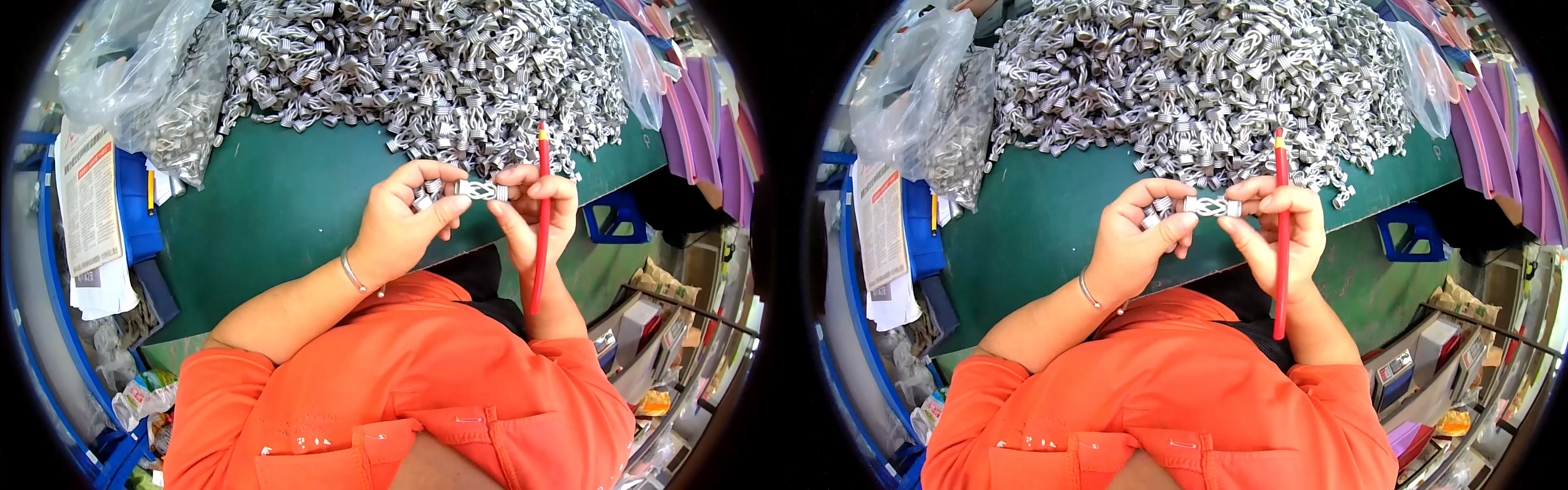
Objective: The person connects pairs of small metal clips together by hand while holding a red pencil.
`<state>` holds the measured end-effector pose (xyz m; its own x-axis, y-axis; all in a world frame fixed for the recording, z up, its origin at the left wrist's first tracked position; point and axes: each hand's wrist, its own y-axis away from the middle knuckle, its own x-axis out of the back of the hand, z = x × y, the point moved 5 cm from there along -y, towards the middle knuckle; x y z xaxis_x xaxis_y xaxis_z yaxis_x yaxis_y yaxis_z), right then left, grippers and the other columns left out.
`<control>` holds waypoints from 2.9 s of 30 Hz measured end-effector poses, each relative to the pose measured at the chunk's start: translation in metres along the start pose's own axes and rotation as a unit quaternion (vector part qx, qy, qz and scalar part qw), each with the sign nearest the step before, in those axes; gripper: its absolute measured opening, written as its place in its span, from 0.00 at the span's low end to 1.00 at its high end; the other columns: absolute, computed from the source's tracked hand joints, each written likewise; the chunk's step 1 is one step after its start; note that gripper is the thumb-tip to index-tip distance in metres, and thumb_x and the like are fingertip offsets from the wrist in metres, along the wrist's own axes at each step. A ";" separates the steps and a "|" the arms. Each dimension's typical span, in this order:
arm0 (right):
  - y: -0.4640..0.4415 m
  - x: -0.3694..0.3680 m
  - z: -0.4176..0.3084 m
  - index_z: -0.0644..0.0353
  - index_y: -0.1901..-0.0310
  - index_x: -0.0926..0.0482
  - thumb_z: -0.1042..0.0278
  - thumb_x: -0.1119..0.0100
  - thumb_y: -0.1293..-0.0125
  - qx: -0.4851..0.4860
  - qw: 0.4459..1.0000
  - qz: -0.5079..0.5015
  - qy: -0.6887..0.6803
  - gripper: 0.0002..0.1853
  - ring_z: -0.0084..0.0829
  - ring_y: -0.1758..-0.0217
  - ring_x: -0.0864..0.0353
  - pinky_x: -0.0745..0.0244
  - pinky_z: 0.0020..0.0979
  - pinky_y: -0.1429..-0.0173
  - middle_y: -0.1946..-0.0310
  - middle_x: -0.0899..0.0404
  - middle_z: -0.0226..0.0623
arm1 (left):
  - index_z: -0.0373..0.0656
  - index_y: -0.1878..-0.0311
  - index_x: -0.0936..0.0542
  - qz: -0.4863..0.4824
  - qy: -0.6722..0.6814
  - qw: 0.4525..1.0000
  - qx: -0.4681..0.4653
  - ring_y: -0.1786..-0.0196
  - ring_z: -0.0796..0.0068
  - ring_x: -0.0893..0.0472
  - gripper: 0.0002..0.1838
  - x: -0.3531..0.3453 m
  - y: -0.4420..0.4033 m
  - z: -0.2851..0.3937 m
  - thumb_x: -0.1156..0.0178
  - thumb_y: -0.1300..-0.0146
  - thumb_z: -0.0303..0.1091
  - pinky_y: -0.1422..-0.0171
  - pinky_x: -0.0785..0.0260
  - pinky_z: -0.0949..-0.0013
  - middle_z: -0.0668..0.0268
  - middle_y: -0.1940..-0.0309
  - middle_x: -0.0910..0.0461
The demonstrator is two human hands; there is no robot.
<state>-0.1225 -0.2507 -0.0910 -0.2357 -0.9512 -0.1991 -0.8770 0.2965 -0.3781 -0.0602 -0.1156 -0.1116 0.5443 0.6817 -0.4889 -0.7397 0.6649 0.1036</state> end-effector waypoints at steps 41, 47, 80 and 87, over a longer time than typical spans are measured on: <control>-0.005 -0.006 0.015 0.59 0.63 0.36 0.85 0.51 0.42 -0.142 0.979 -0.028 -0.142 0.10 0.30 0.63 0.23 0.25 0.28 0.57 0.61 0.28 0.46 | 0.38 0.62 0.26 0.004 0.017 1.000 0.003 0.76 0.85 0.28 0.10 0.002 0.000 0.000 0.38 0.47 0.24 0.80 0.38 0.82 0.68 0.71 0.25; -0.001 -0.004 0.017 0.58 0.62 0.37 0.88 0.49 0.44 -0.081 0.991 -0.051 -0.089 0.14 0.31 0.56 0.25 0.28 0.31 0.51 0.59 0.28 0.47 | 0.38 0.64 0.24 -0.040 -0.173 0.958 -0.224 0.73 0.85 0.28 0.08 -0.005 0.004 0.016 0.38 0.48 0.24 0.65 0.35 0.82 0.71 0.73 0.25; -0.041 -0.019 -0.006 0.58 0.72 0.29 0.81 0.37 0.58 0.278 0.809 -0.031 0.517 0.13 0.34 0.72 0.25 0.34 0.32 0.67 0.70 0.22 0.36 | 0.39 0.62 0.29 0.044 0.131 0.987 0.083 0.73 0.74 0.22 0.07 0.008 -0.005 -0.008 0.45 0.39 0.32 0.80 0.30 0.77 0.64 0.73 0.25; -0.025 -0.022 -0.015 0.62 0.71 0.32 0.87 0.42 0.53 0.202 0.922 -0.098 0.316 0.11 0.30 0.72 0.23 0.26 0.25 0.66 0.66 0.23 0.47 | 0.37 0.58 0.28 0.053 0.131 0.987 0.079 0.76 0.79 0.24 0.12 0.010 -0.006 -0.009 0.43 0.41 0.33 0.80 0.34 0.81 0.64 0.73 0.24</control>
<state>-0.1018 -0.2383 -0.0634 -0.3976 -0.8121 0.4271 -0.7320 0.0000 -0.6814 -0.0540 -0.1153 -0.1247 0.3315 0.6613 -0.6729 -0.7049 0.6477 0.2893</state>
